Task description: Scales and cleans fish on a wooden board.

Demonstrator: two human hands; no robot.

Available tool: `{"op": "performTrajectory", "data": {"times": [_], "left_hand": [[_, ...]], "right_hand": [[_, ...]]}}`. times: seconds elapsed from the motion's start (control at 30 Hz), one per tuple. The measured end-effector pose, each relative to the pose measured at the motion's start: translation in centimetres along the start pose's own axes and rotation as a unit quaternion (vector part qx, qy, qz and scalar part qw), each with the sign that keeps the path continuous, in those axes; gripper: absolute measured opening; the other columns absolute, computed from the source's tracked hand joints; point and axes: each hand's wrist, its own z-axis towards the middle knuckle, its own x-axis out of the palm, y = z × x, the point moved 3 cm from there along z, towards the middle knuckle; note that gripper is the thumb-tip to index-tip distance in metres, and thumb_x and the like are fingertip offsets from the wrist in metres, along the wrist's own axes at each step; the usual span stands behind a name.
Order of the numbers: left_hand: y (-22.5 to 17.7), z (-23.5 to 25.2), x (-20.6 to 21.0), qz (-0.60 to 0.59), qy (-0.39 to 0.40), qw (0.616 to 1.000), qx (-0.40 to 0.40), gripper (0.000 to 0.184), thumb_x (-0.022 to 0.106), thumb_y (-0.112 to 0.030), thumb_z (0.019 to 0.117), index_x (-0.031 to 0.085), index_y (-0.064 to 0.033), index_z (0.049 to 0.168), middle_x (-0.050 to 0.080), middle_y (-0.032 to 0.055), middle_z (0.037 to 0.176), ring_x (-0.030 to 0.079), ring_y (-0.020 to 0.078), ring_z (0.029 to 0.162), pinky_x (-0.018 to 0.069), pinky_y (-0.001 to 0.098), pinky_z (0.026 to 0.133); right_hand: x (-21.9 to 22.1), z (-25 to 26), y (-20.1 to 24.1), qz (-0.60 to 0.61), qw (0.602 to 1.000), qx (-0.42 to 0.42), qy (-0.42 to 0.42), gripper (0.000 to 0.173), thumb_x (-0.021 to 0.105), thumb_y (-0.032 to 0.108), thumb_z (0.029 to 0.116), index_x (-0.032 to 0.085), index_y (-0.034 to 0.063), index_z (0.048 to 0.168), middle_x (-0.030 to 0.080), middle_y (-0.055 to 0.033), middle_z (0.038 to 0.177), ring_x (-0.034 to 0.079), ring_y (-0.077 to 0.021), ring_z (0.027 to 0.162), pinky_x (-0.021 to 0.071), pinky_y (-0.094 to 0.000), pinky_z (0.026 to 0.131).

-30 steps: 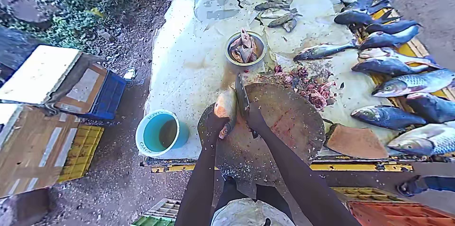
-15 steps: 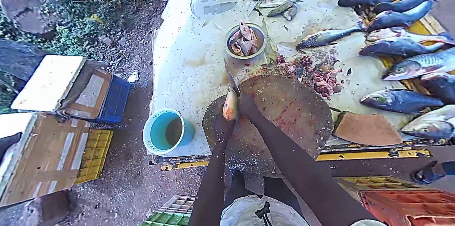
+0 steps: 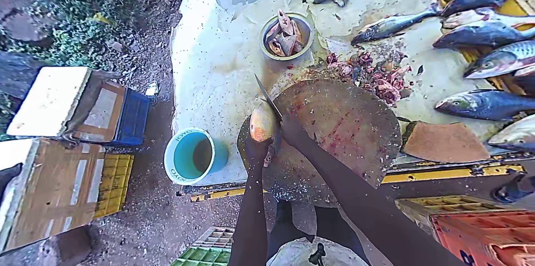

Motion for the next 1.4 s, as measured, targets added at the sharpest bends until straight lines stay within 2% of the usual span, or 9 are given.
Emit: {"op": "performTrajectory", "data": {"times": [0.13, 0.3, 0.6, 0.77, 0.93, 1.03, 1.13, 1.27, 1.4], "left_hand": [[2.2, 0.1, 0.1, -0.236, 0.036, 0.970, -0.046, 0.083, 0.090, -0.008, 0.0693, 0.053, -0.0064, 0.143, 0.067, 0.0190, 0.124, 0.067, 0.0270, 0.112, 0.0564, 0.0464, 0.095], [1.4, -6.5, -3.5, -0.647, 0.138, 0.733, -0.158, 0.025, 0.046, -0.024, 0.1072, 0.054, -0.0061, 0.122, 0.070, 0.0158, 0.098, 0.073, 0.0258, 0.086, 0.0635, 0.0446, 0.073], [3.5, -9.7, 2.9, -0.649, -0.033, 0.731, -0.211, 0.072, 0.066, 0.002, 0.0927, 0.032, -0.0145, 0.153, 0.058, 0.0205, 0.132, 0.063, 0.0345, 0.112, 0.0564, 0.0571, 0.090], [3.3, -10.0, 5.1, -0.666, 0.032, 0.705, -0.242, 0.035, 0.054, -0.011, 0.1047, 0.047, -0.0013, 0.138, 0.060, 0.0183, 0.127, 0.061, 0.0283, 0.112, 0.0534, 0.0469, 0.098], [2.4, -12.8, 1.1, -0.449, 0.047, 0.855, -0.255, 0.065, 0.065, -0.025, 0.1027, 0.033, -0.0027, 0.156, 0.046, 0.0222, 0.152, 0.052, 0.0326, 0.133, 0.0478, 0.0471, 0.106], [1.1, -12.6, 0.0, -0.232, 0.031, 0.971, 0.037, 0.068, 0.062, -0.029, 0.1010, 0.033, -0.0052, 0.158, 0.039, 0.0174, 0.161, 0.041, 0.0280, 0.146, 0.0368, 0.0447, 0.119], [-1.3, -10.2, 6.3, -0.066, 0.181, 0.939, 0.286, 0.080, 0.058, -0.053, 0.1009, 0.026, -0.0154, 0.164, 0.028, 0.0075, 0.169, 0.027, 0.0259, 0.156, 0.0200, 0.0517, 0.127], [-4.4, -7.5, 4.3, 0.079, 0.188, 0.952, 0.226, 0.082, 0.045, -0.058, 0.1047, 0.019, -0.0093, 0.165, 0.018, 0.0108, 0.172, 0.014, 0.0308, 0.159, 0.0078, 0.0557, 0.127], [4.8, -4.2, -0.6, 0.026, 0.071, 0.990, 0.117, 0.086, 0.039, -0.063, 0.1041, 0.015, -0.0072, 0.165, 0.008, 0.0103, 0.174, 0.004, 0.0304, 0.161, 0.0052, 0.0600, 0.127]], "right_hand": [[0.7, -5.7, -2.5, -0.048, 0.997, 0.028, 0.046, 0.036, 0.039, 0.025, 0.1109, 0.042, 0.0048, 0.140, 0.068, -0.0241, 0.111, 0.070, -0.0424, 0.107, 0.0571, -0.0576, 0.087], [-2.1, -4.4, -6.0, -0.032, 0.999, 0.026, 0.000, 0.036, 0.040, 0.034, 0.1117, 0.052, 0.0058, 0.130, 0.069, -0.0239, 0.104, 0.070, -0.0431, 0.098, 0.0565, -0.0600, 0.080], [-6.3, 1.1, -8.0, -0.033, 0.998, -0.035, -0.026, 0.039, 0.040, 0.037, 0.1116, 0.057, 0.0055, 0.126, 0.069, -0.0230, 0.101, 0.071, -0.0425, 0.096, 0.0565, -0.0617, 0.079], [-17.4, 1.6, -15.9, 0.007, 0.974, 0.121, -0.191, 0.041, 0.042, 0.027, 0.1099, 0.052, -0.0058, 0.133, 0.064, -0.0362, 0.115, 0.065, -0.0545, 0.109, 0.0508, -0.0714, 0.088], [-7.6, -13.1, -16.1, -0.024, 0.985, 0.138, -0.098, 0.044, 0.038, 0.033, 0.1126, 0.051, -0.0031, 0.134, 0.067, -0.0291, 0.102, 0.070, -0.0450, 0.091, 0.0540, -0.0619, 0.082], [0.8, -20.4, -16.3, 0.008, 0.966, 0.171, -0.193, 0.044, 0.041, 0.028, 0.1120, 0.051, -0.0076, 0.136, 0.068, -0.0313, 0.102, 0.069, -0.0484, 0.096, 0.0529, -0.0631, 0.085], [2.2, -21.6, -16.3, 0.051, 0.945, 0.208, -0.248, 0.044, 0.043, 0.028, 0.1118, 0.052, -0.0069, 0.136, 0.068, -0.0304, 0.103, 0.069, -0.0464, 0.093, 0.0524, -0.0634, 0.085], [2.2, -20.7, -17.7, 0.166, 0.928, 0.234, -0.238, 0.045, 0.037, 0.036, 0.1132, 0.047, -0.0027, 0.134, 0.061, -0.0153, 0.077, 0.064, -0.0258, 0.055, 0.0590, -0.0485, 0.054], [2.1, -21.6, -17.7, 0.165, 0.919, 0.264, -0.242, 0.048, 0.035, 0.038, 0.1133, 0.043, -0.0007, 0.141, 0.063, -0.0151, 0.080, 0.065, -0.0248, 0.056, 0.0594, -0.0465, 0.056]]}}
